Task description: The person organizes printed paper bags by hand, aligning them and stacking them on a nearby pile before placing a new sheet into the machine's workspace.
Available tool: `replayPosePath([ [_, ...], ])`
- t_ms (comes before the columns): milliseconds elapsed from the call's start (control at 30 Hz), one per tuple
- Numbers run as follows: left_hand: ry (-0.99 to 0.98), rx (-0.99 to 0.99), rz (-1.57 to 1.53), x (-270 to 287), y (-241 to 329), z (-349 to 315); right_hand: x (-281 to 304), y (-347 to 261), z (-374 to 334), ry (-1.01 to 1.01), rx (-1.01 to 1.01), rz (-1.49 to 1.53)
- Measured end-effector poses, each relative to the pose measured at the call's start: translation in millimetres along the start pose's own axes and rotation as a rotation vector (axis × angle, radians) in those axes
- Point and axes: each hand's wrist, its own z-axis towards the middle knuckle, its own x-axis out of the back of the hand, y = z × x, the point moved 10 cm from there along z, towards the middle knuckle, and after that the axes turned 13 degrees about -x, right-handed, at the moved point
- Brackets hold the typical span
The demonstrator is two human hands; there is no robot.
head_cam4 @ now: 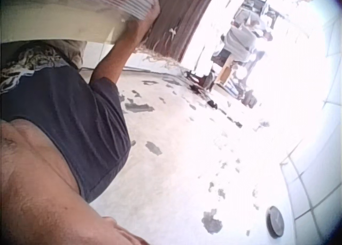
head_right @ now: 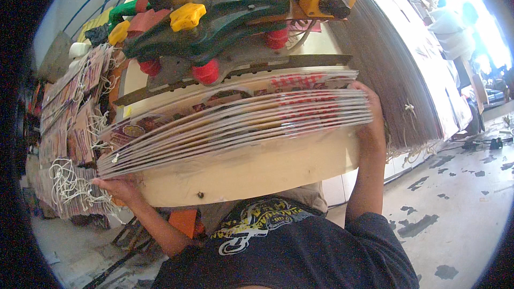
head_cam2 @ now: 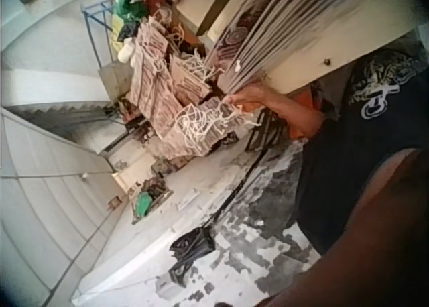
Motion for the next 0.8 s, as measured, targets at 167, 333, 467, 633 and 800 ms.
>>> replayPosePath([
  [167,0.027,-0.019,-0.072,16,-4,2,13,19,7,0.149,-0.149,0.025],
  [333,-0.033,-0.031,-0.107,12,-4,3,17,21,9,0.091,-0.116,0.026],
  [467,-0.041,-0.034,-0.083,18,-6,4,6,13,-1,0.255,-0.141,0.131],
  [633,0.041,-0.022,-0.031,19,-7,2,13,17,0,0.227,-0.047,0.217],
  [800,0.075,-0.050,-0.078,27,-3,0,33,20,-2,0.172,0.122,0.299],
])
